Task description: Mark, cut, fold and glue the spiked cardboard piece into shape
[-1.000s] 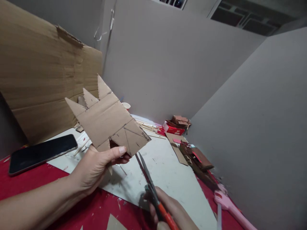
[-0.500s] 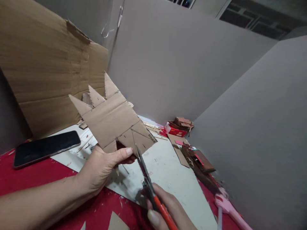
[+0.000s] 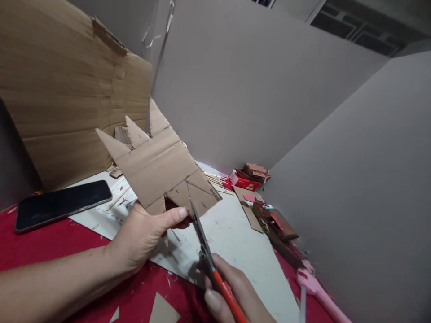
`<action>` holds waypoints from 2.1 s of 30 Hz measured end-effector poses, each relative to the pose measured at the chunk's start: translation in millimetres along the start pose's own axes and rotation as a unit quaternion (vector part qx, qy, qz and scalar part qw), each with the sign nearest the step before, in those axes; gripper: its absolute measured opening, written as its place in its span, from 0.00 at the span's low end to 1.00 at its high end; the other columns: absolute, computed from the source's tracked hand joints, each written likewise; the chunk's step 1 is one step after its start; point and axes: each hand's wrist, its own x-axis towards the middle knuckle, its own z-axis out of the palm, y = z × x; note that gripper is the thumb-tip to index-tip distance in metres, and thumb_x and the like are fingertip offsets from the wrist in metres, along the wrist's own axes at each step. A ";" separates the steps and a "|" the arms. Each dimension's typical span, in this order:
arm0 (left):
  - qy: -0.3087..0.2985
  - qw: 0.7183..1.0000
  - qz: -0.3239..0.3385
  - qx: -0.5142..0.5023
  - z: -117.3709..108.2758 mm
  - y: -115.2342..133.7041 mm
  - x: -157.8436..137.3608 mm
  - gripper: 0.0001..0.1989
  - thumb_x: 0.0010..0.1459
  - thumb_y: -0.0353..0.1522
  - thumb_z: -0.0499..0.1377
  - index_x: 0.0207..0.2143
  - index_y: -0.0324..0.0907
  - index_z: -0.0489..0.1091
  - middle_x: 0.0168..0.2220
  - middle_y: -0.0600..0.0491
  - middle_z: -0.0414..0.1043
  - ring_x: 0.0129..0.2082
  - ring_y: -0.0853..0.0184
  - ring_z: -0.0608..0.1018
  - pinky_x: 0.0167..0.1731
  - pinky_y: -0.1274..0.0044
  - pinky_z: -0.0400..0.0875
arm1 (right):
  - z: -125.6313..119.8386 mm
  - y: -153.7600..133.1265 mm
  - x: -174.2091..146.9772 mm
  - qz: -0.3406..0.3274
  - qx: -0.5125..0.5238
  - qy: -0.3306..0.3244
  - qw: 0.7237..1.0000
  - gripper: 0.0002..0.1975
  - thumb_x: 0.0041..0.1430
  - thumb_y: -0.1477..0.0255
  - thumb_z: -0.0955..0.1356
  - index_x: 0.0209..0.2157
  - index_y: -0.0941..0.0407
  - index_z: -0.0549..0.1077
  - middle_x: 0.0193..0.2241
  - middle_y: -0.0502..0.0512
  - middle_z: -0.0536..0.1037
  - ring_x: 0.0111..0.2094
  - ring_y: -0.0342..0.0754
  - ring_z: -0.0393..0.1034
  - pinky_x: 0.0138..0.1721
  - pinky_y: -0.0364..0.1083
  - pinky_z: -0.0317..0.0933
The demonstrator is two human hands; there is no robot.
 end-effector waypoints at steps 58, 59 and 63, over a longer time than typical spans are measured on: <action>-0.001 1.000 -0.007 -0.021 4.5 -1.6 -5.4 0.08 0.46 0.32 0.70 0.26 0.38 0.77 0.24 0.54 0.77 0.24 0.71 0.77 0.26 0.81 0.74 | 3.2 4.8 -1.5 -0.002 0.037 -0.014 0.999 0.26 0.60 0.43 0.61 0.29 0.53 0.63 0.22 0.47 0.61 0.24 0.46 0.53 0.27 0.45 0.53; -0.002 1.000 -0.006 -0.019 4.3 -1.8 -5.4 0.08 0.46 0.33 0.70 0.27 0.38 0.77 0.25 0.54 0.77 0.24 0.70 0.77 0.26 0.81 0.74 | 3.3 5.0 -1.6 -0.003 0.042 -0.010 0.999 0.27 0.60 0.42 0.61 0.29 0.53 0.63 0.22 0.47 0.61 0.24 0.46 0.53 0.27 0.45 0.53; -0.008 1.000 0.001 -0.009 3.6 -2.0 -4.9 0.08 0.48 0.33 0.70 0.28 0.37 0.76 0.26 0.54 0.77 0.25 0.71 0.77 0.28 0.81 0.74 | 6.4 9.8 -2.8 -0.010 0.077 -0.018 0.997 0.27 0.60 0.42 0.60 0.29 0.53 0.63 0.21 0.47 0.61 0.23 0.44 0.52 0.25 0.44 0.51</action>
